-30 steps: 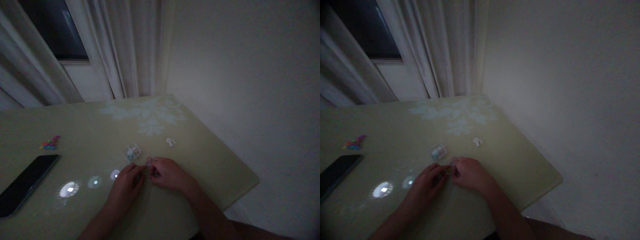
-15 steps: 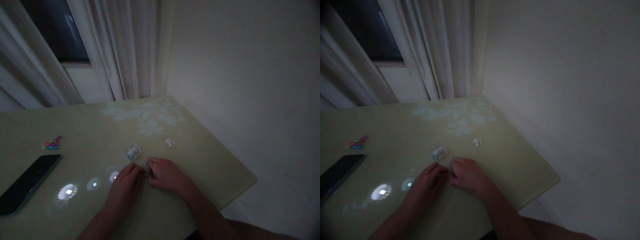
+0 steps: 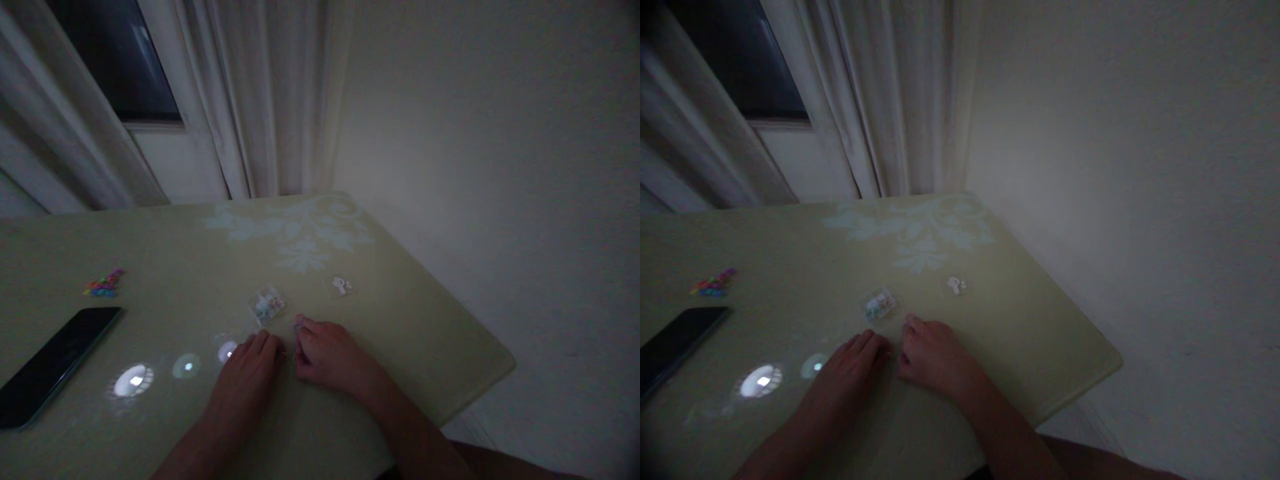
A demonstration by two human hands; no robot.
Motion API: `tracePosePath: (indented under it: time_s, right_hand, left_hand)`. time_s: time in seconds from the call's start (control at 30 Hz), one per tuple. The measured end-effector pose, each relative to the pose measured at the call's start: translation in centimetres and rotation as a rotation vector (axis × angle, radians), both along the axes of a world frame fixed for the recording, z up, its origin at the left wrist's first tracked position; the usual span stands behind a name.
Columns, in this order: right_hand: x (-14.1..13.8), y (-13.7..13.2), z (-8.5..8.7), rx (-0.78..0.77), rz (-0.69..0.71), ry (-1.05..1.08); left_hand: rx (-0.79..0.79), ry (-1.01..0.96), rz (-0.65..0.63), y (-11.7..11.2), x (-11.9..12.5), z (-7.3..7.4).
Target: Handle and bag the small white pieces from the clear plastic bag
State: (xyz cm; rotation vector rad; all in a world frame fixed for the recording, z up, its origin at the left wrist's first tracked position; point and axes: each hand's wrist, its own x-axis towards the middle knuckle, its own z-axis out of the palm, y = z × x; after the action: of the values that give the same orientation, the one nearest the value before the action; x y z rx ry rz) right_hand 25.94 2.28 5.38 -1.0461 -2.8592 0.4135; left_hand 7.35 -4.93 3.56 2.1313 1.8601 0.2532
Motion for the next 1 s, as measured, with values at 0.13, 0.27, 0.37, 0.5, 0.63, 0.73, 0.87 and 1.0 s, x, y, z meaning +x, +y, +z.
tracePosePath:
  time_s: [0.13,0.27,0.37,0.5,0.63,0.73,0.87,1.0]
  right_hand:
    - [-0.3,-0.3,0.0,0.071,0.031,-0.071]
    - [-0.2,-0.2,0.2,0.081,0.035,-0.084]
    - [-0.1,-0.1,0.3,0.067,0.046,-0.071]
    - [-0.3,0.0,0.7,0.0,0.07,-0.022]
    - [-0.3,0.1,1.2,-0.094,0.091,0.074]
    - [-0.1,0.3,1.4,-0.129,0.087,0.135]
    - [0.1,0.6,1.4,-0.155,0.078,0.178]
    - [0.2,0.7,1.4,-0.174,0.073,0.174]
  left_hand:
    - [-0.085,0.045,-0.015,0.0,-0.1,1.0]
    - [-0.109,0.012,-0.071,-0.3,-0.6,1.5]
    - [-0.079,0.009,-0.102,-0.7,-0.9,1.0]
    - [0.001,0.056,-0.138,-1.2,-0.9,-0.4]
    - [0.001,0.042,-0.165,-1.0,-0.5,-0.7]
    - [-0.036,-0.027,-0.156,-0.4,-0.2,0.0]
    - [-0.071,-0.123,-0.123,-0.1,-0.3,1.2]
    - [-0.088,-0.157,-0.136,-0.2,-0.3,1.8]
